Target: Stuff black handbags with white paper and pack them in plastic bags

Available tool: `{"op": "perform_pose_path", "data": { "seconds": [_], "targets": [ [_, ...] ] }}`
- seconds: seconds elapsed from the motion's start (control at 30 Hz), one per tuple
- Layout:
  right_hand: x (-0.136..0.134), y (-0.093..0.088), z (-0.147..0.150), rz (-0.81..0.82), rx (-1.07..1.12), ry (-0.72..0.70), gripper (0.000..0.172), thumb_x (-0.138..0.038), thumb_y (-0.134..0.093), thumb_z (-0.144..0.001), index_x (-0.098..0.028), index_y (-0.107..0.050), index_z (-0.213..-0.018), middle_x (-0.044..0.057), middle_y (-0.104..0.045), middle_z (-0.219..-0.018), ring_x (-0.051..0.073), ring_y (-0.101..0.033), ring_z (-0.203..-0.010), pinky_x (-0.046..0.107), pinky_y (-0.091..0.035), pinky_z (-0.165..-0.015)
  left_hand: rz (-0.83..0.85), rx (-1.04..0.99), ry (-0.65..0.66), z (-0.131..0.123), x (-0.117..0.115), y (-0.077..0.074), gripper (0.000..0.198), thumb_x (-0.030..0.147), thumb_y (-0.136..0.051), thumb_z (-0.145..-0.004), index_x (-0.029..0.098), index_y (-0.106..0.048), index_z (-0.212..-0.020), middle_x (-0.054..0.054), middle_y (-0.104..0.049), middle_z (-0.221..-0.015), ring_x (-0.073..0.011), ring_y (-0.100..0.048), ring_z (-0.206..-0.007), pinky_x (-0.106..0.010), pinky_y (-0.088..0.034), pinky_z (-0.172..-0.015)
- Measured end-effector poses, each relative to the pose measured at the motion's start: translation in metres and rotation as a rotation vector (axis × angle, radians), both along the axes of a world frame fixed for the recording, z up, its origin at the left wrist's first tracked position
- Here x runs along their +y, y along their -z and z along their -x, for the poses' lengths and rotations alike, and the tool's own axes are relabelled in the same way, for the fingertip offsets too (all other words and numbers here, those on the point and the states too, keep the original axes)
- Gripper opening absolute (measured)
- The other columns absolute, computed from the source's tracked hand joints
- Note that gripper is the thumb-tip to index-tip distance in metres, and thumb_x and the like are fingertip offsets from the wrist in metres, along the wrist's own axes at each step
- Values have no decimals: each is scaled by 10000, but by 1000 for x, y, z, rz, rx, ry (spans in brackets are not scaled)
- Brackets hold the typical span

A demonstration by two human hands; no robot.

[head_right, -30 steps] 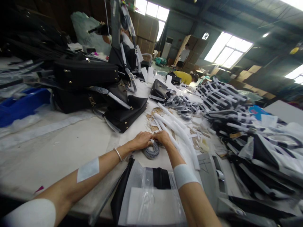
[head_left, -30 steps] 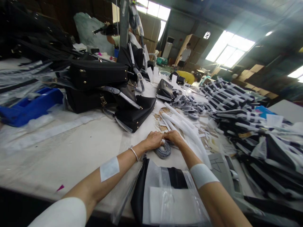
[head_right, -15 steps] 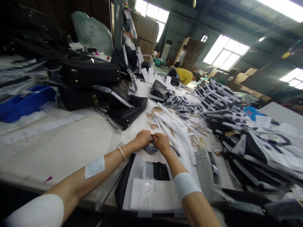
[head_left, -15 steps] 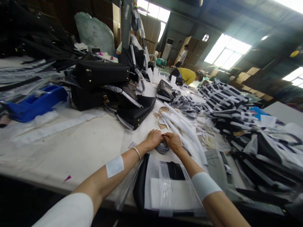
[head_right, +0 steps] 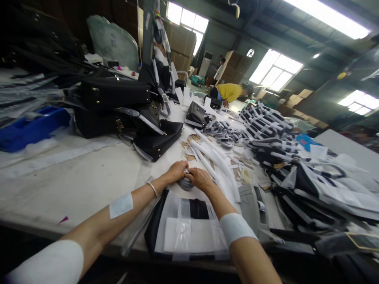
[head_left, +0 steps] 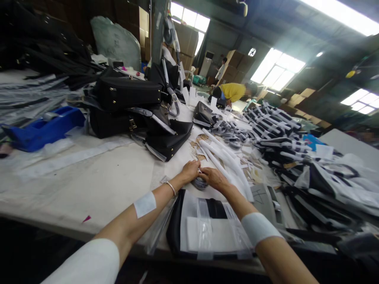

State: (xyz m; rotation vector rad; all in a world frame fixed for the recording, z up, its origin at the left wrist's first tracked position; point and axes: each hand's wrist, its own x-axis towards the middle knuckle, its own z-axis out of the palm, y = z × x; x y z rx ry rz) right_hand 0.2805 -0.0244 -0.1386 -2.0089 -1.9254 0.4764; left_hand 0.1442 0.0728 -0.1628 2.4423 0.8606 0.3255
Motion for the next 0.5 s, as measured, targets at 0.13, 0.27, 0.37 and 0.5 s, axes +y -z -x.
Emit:
{"op": "perform_pose_path", "data": {
  "seconds": [0.13, 0.27, 0.37, 0.5],
  "targets": [
    [8, 12, -5, -27, 111, 178, 239, -348, -641, -842, -239, -755, -1020, 41, -770, -977, 224, -696, -922, 302, -503, -814, 18, -31, -40, 1, 0, 3, 211, 194, -653, -829, 164, -629, -1037, -103, -700, -1073, -240, -648, -1041, -317, -479, -916],
    [22, 24, -16, -55, 183, 425, 286, -420, -589, -826, -179, -742, -845, 32, -724, -726, 176, -648, -664, 252, -455, -590, 18, -72, -51, 2, -2, 8, 249, 207, -694, -814, 174, -611, -1046, -82, -701, -1067, -232, -647, -1043, -302, -477, -913],
    [26, 26, -24, -38, 228, 503, 330, -490, -651, -746, -166, -688, -697, 5, -633, -578, 138, -550, -538, 237, -376, -502, 17, -96, -61, 3, -4, 11, 307, 205, -687, -823, 179, -574, -1108, -77, -695, -1061, -228, -647, -1029, -301, -484, -886],
    [24, 23, -29, 36, 318, 431, 355, -507, -751, -617, -173, -635, -583, -50, -518, -478, 100, -455, -469, 227, -330, -467, 24, -127, -59, 5, -6, 11, 330, 225, -656, -853, 192, -536, -1158, -70, -686, -1081, -220, -644, -1014, -305, -489, -863]
  ]
}}
